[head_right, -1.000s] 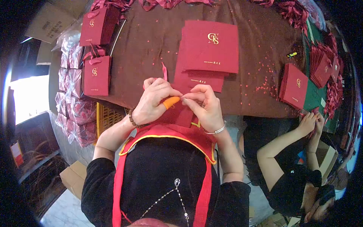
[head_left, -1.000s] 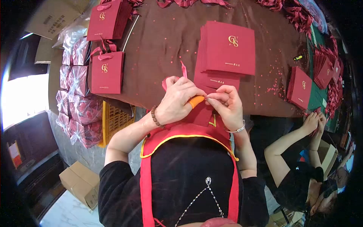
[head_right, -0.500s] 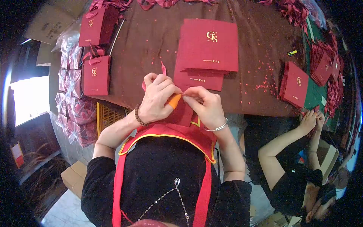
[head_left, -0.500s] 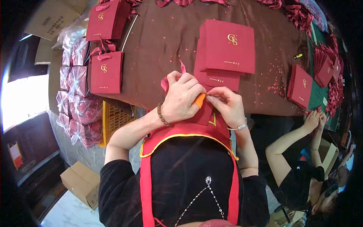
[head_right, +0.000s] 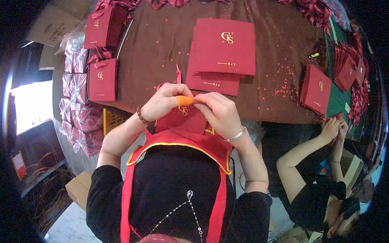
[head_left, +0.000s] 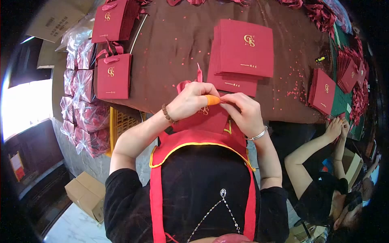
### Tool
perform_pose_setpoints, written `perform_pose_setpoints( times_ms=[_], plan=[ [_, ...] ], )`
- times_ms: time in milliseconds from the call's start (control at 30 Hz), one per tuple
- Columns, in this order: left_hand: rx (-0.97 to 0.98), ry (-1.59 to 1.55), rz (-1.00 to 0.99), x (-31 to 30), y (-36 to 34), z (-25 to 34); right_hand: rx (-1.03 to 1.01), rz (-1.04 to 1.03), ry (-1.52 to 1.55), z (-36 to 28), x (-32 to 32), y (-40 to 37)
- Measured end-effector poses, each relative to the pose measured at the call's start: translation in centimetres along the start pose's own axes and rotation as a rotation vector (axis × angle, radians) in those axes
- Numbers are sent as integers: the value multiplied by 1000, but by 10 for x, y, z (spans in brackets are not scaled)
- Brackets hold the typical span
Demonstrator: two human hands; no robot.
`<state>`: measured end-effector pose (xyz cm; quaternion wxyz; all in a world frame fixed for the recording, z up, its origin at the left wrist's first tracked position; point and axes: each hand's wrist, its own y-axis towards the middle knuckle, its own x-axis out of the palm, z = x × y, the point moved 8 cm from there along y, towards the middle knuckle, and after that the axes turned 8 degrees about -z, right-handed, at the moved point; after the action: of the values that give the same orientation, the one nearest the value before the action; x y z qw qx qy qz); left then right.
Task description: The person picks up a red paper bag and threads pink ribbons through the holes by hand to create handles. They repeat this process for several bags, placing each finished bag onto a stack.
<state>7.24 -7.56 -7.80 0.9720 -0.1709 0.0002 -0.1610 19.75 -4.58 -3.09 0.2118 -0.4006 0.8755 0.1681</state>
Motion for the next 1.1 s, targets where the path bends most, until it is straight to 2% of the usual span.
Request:
perform_pose_setpoints(
  times_ms=[67,100,133,233,433,567,667,767,833,867,900,967,1100],
  plan=[
    [-51,-128,-87,1,2,-4,-123,41,-163,-13,-4,4],
    [0,-179,-104,0,2,0,-193,75,-230,-18,-7,5],
    [0,-179,-103,-1,1,1,-193,75,-229,-17,-8,7],
    [-44,-310,-121,0,-3,-1,-428,105,-407,-29,-5,5],
    [-65,-407,-125,0,-4,-4,-546,68,-459,-29,0,6],
    [-48,-379,-154,0,-2,-3,-521,64,-348,-23,1,9],
    [-40,-364,-154,-1,-1,-5,-297,49,-37,-8,4,13],
    [-9,-318,-171,3,-1,-1,-173,95,59,1,7,10],
    [73,-51,-49,-2,-2,8,-133,113,85,8,11,8],
    [154,259,2,-5,-5,24,-118,142,104,10,11,7],
    [153,258,1,-3,-7,25,-103,171,124,12,10,6],
    [385,780,135,4,-18,50,-76,188,119,14,11,4],
    [381,793,154,5,-19,46,-28,231,141,20,12,3]
  ],
)
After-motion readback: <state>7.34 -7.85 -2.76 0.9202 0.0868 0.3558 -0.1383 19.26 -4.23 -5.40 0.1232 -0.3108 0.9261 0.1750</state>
